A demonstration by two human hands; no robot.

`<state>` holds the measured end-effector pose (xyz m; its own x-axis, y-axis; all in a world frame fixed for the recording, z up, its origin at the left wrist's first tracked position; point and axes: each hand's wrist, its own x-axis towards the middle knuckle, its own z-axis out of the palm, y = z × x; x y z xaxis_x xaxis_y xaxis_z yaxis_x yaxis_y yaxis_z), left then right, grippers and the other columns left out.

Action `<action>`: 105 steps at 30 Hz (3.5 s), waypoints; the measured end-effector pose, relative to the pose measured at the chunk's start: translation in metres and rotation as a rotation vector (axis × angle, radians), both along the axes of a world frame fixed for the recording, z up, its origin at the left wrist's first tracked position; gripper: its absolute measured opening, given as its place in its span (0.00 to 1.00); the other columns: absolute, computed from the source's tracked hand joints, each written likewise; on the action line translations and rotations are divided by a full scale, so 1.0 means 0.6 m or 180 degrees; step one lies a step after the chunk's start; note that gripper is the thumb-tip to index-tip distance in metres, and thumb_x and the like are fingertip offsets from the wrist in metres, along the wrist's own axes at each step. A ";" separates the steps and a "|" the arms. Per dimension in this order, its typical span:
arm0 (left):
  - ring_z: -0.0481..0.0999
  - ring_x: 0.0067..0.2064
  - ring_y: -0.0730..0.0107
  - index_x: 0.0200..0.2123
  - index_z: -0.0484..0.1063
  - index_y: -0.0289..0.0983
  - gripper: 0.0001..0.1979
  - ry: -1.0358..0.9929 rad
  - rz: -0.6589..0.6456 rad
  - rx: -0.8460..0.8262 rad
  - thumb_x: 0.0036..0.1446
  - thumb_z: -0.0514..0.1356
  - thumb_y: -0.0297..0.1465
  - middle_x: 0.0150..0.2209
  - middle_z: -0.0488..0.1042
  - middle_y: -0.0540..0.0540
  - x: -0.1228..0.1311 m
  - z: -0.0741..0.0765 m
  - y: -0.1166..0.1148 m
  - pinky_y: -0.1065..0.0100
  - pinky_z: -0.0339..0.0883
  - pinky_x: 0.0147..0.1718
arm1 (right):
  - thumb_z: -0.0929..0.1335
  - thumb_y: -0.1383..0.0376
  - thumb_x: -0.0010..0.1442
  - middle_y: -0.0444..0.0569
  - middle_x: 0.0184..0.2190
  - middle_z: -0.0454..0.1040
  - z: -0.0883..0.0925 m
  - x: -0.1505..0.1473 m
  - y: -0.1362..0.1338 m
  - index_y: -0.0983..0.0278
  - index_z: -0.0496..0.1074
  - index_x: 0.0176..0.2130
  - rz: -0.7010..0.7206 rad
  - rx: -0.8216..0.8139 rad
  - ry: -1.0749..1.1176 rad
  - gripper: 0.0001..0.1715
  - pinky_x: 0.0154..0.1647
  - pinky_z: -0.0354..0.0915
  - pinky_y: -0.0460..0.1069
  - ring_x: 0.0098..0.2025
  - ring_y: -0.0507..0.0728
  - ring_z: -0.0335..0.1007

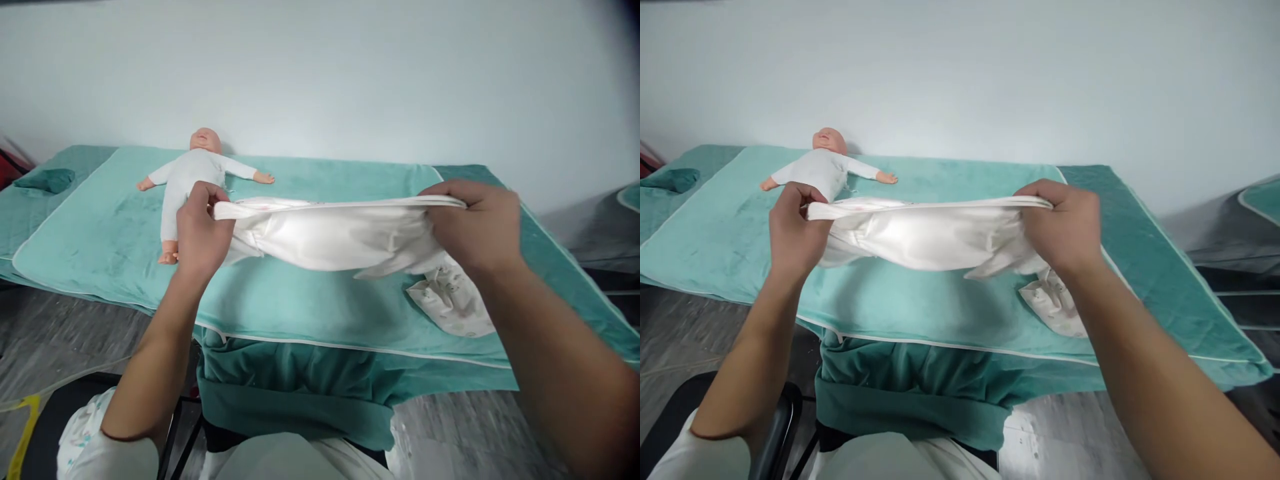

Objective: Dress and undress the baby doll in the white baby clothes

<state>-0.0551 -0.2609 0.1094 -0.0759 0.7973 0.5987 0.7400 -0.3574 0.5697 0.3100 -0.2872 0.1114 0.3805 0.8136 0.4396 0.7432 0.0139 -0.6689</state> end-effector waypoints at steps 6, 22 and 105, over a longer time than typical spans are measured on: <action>0.76 0.40 0.55 0.43 0.72 0.42 0.17 0.0956 0.0508 -0.0493 0.53 0.57 0.18 0.41 0.78 0.43 0.034 -0.022 0.045 0.60 0.68 0.37 | 0.67 0.71 0.53 0.54 0.38 0.84 -0.012 -0.003 0.078 0.61 0.83 0.41 0.0074 -0.0846 -0.0863 0.19 0.43 0.70 0.55 0.39 0.62 0.76; 0.67 0.69 0.41 0.67 0.63 0.24 0.26 0.1422 0.0172 -0.1806 0.69 0.51 0.30 0.67 0.69 0.26 0.150 -0.213 0.081 0.47 0.61 0.68 | 0.58 0.64 0.71 0.77 0.75 0.50 -0.253 -0.226 0.121 0.84 0.54 0.72 0.0406 -0.1546 -0.0806 0.38 0.77 0.45 0.67 0.79 0.74 0.43; 0.55 0.77 0.45 0.66 0.67 0.24 0.28 0.1777 -0.0315 -0.1056 0.74 0.47 0.37 0.73 0.61 0.29 0.188 -0.257 0.142 0.46 0.48 0.75 | 0.57 0.52 0.76 0.71 0.77 0.49 -0.286 -0.148 0.175 0.79 0.55 0.74 0.1008 -0.1273 -0.1984 0.42 0.77 0.49 0.66 0.79 0.74 0.45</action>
<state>0.0580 -0.1757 -0.0449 0.2581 0.9337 0.2480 0.9291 -0.3103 0.2013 0.2214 -0.1821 -0.0602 -0.1139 0.9825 0.1475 0.9823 0.1335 -0.1312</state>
